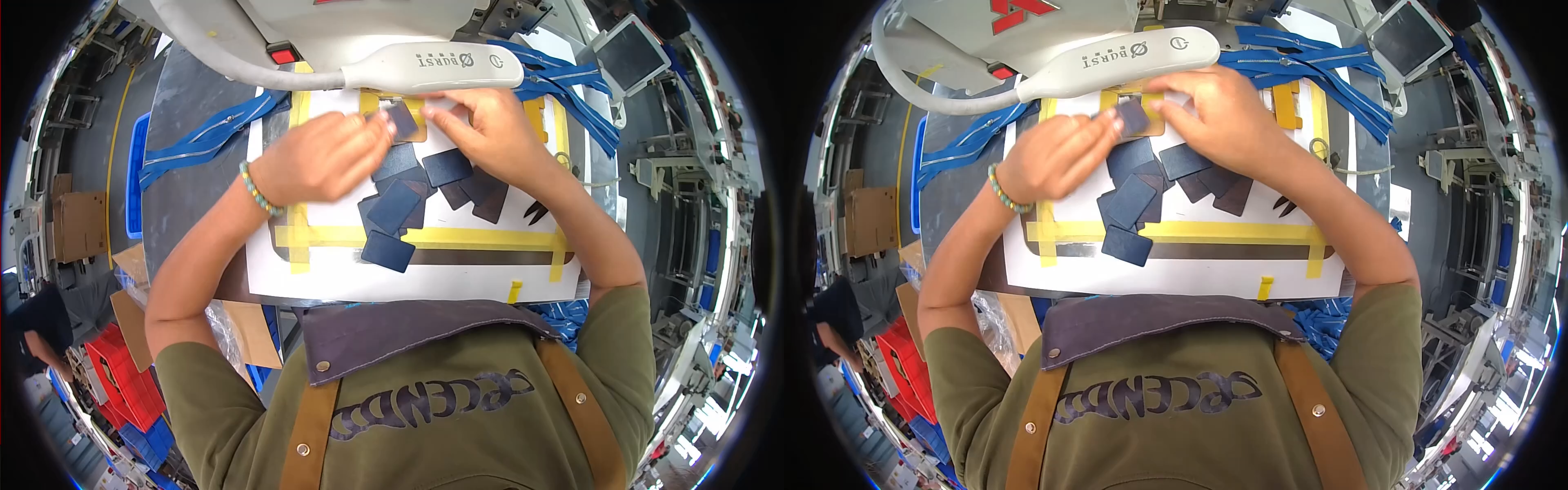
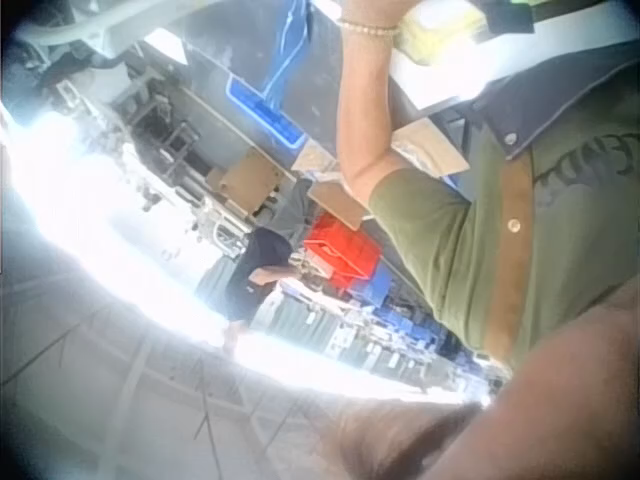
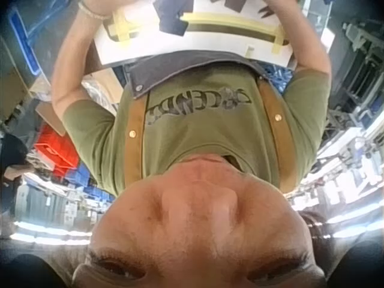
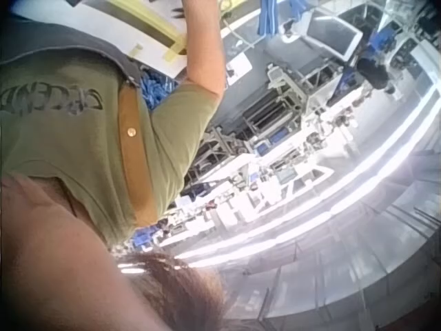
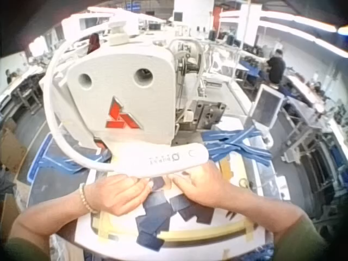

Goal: Attaching small leather patches to a blue strap using an industrial sewing machine.

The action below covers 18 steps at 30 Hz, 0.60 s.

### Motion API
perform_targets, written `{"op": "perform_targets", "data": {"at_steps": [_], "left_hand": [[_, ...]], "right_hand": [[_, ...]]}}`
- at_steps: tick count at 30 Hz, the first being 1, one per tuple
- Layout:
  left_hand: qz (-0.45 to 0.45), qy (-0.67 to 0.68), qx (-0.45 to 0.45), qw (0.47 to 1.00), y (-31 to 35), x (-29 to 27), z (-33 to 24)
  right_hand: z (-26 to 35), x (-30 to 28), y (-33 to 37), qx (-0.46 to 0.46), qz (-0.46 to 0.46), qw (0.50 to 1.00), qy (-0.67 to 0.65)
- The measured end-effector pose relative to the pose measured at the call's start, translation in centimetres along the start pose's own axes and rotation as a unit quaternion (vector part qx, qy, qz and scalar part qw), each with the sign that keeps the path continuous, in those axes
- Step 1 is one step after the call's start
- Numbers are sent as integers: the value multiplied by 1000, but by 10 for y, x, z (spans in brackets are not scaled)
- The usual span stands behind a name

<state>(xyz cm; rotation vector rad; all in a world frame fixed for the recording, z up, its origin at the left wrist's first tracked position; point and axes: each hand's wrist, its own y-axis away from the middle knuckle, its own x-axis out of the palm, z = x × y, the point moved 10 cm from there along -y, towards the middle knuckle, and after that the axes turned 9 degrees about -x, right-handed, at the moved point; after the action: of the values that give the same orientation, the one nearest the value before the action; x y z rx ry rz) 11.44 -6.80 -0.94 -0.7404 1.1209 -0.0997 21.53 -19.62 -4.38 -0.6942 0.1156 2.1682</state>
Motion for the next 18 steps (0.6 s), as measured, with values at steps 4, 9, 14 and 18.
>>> {"op": "perform_targets", "data": {"at_steps": [4, 9, 14, 18], "left_hand": [[-11, -70, -12, 997, 7, 19, 28], [28, -40, -30, 998, 11, 31, 34], [59, -34, -33, 997, 3, 30, 35], [68, -36, -32, 997, 8, 34, 36]], "right_hand": [[12, -16, 8, -168, -35, 949, 265], [1, -7, 14, -211, -24, 944, 252], [1, -7, 11, -229, -34, 940, 249], [4, -5, 13, -230, -40, 936, 264]]}}
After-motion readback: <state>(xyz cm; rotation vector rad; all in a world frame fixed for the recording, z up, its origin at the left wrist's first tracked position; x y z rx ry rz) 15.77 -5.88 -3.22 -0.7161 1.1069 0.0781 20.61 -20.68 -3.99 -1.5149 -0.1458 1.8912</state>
